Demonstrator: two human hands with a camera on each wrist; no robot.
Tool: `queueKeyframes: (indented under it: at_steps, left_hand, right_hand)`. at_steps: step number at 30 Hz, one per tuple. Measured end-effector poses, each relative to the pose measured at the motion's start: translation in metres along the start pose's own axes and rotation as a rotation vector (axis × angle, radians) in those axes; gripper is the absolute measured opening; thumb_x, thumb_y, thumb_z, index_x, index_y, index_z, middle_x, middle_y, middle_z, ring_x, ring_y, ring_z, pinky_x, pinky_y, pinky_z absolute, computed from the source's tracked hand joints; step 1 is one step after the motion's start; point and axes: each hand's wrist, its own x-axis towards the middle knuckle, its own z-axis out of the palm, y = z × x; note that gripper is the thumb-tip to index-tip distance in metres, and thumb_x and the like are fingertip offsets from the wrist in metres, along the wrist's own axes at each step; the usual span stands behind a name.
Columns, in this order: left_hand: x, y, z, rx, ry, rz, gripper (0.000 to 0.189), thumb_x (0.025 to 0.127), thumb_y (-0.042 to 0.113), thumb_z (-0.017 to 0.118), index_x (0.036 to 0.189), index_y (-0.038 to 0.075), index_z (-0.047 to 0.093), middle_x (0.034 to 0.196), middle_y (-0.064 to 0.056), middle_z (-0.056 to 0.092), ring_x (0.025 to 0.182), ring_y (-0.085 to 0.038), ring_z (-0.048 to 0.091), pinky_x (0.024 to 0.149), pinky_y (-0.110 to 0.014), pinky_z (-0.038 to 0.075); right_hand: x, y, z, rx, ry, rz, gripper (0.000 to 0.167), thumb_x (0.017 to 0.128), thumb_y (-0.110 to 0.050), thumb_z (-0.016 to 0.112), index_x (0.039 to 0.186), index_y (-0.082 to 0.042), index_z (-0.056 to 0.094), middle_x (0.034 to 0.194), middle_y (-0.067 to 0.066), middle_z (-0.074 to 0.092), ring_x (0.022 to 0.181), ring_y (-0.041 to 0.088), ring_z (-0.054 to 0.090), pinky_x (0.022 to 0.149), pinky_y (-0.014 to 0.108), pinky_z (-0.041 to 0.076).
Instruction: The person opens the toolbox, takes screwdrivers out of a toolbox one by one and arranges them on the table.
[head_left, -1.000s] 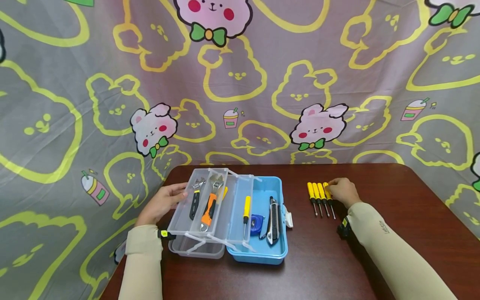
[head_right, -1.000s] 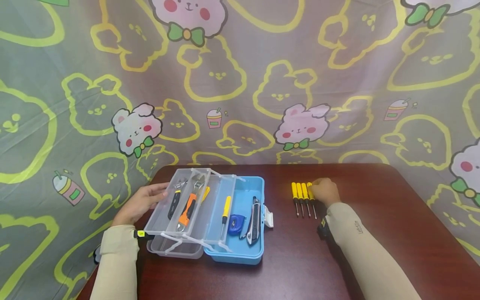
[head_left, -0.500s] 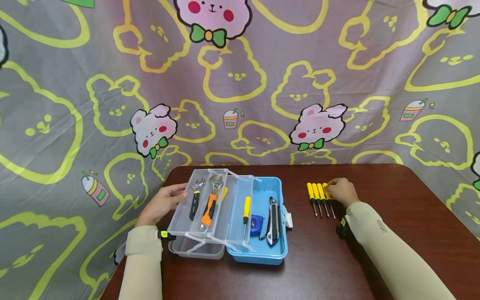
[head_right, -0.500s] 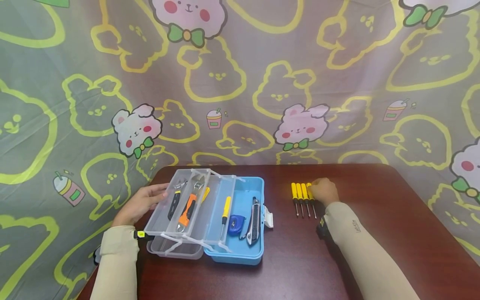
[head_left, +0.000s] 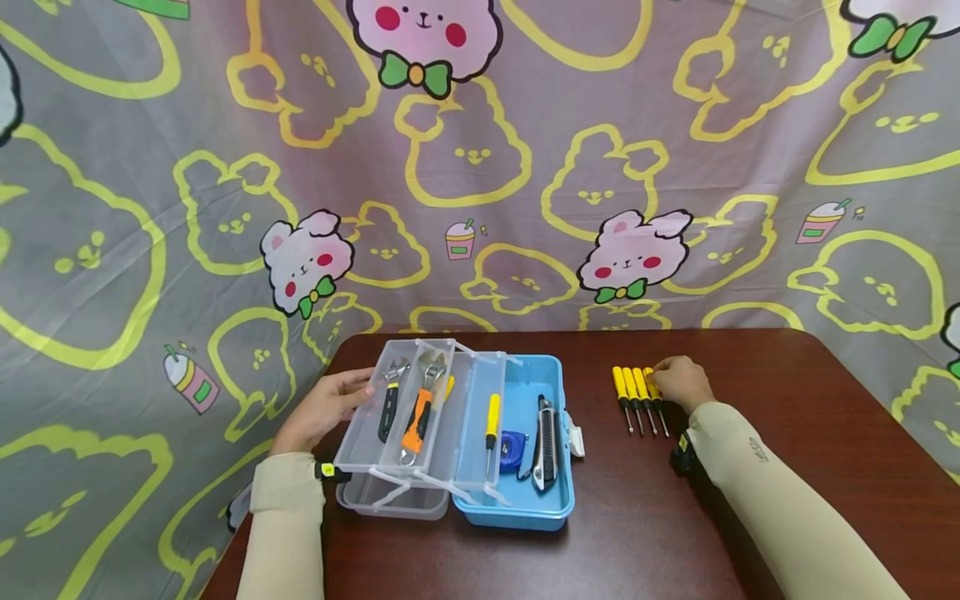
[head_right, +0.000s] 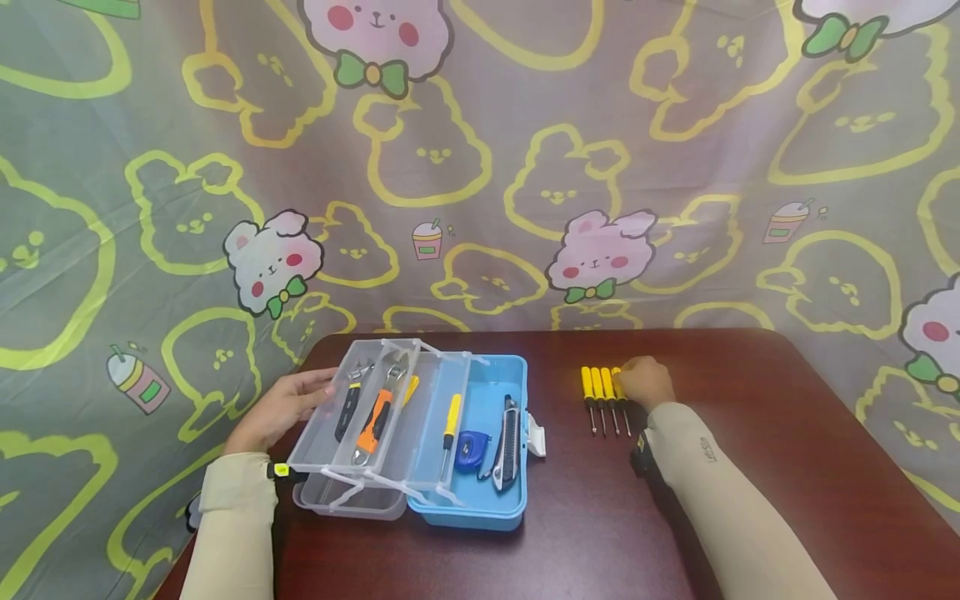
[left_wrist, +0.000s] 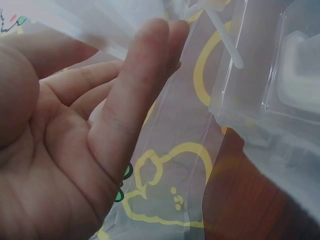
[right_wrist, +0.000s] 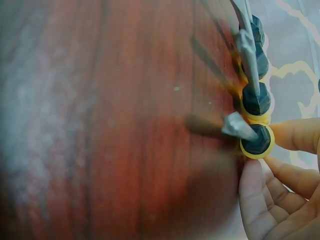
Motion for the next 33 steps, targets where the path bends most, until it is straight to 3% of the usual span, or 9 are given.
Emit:
queueKeyframes:
  at_steps: [8, 14, 25, 33]
  left_hand:
    - [-0.001, 0.0, 0.001, -0.009, 0.002, -0.003, 0.049, 0.098, 0.028, 0.06, 0.144, 0.012, 0.049, 0.123, -0.012, 0.061, 0.102, -0.027, 0.064, 0.084, -0.045, 0.053]
    - [-0.002, -0.002, 0.0, -0.012, 0.001, 0.007, 0.05, 0.098, 0.028, 0.059, 0.144, 0.011, 0.048, 0.124, -0.014, 0.061, 0.102, -0.028, 0.063, 0.085, -0.045, 0.053]
    - [-0.001, -0.002, -0.001, -0.001, -0.002, 0.009, 0.049, 0.099, 0.026, 0.059, 0.144, 0.009, 0.049, 0.124, -0.014, 0.061, 0.102, -0.027, 0.063, 0.086, -0.047, 0.052]
    - [0.0, -0.002, 0.0, -0.001, -0.005, 0.016, 0.049, 0.099, 0.026, 0.059, 0.144, 0.009, 0.048, 0.124, -0.015, 0.061, 0.102, -0.027, 0.063, 0.085, -0.045, 0.053]
  right_hand:
    - [0.0, 0.001, -0.002, -0.009, 0.0, 0.008, 0.037, 0.091, -0.023, 0.062, 0.114, 0.006, 0.065, 0.094, 0.014, 0.067, 0.069, 0.022, 0.061, 0.063, 0.034, 0.049]
    - [0.0, 0.003, -0.004, 0.034, -0.009, -0.013, 0.036, 0.091, -0.022, 0.062, 0.113, 0.007, 0.066, 0.085, 0.01, 0.067, 0.068, 0.02, 0.062, 0.062, 0.034, 0.053]
    - [-0.006, 0.009, -0.01, 0.082, 0.005, -0.011, 0.036, 0.094, -0.022, 0.061, 0.113, 0.007, 0.065, 0.088, 0.013, 0.068, 0.073, 0.021, 0.065, 0.062, 0.032, 0.055]
    - [-0.011, -0.001, -0.021, 0.055, 0.012, -0.034, 0.039, 0.095, -0.023, 0.061, 0.119, 0.008, 0.061, 0.091, 0.015, 0.068, 0.074, 0.021, 0.063, 0.065, 0.035, 0.054]
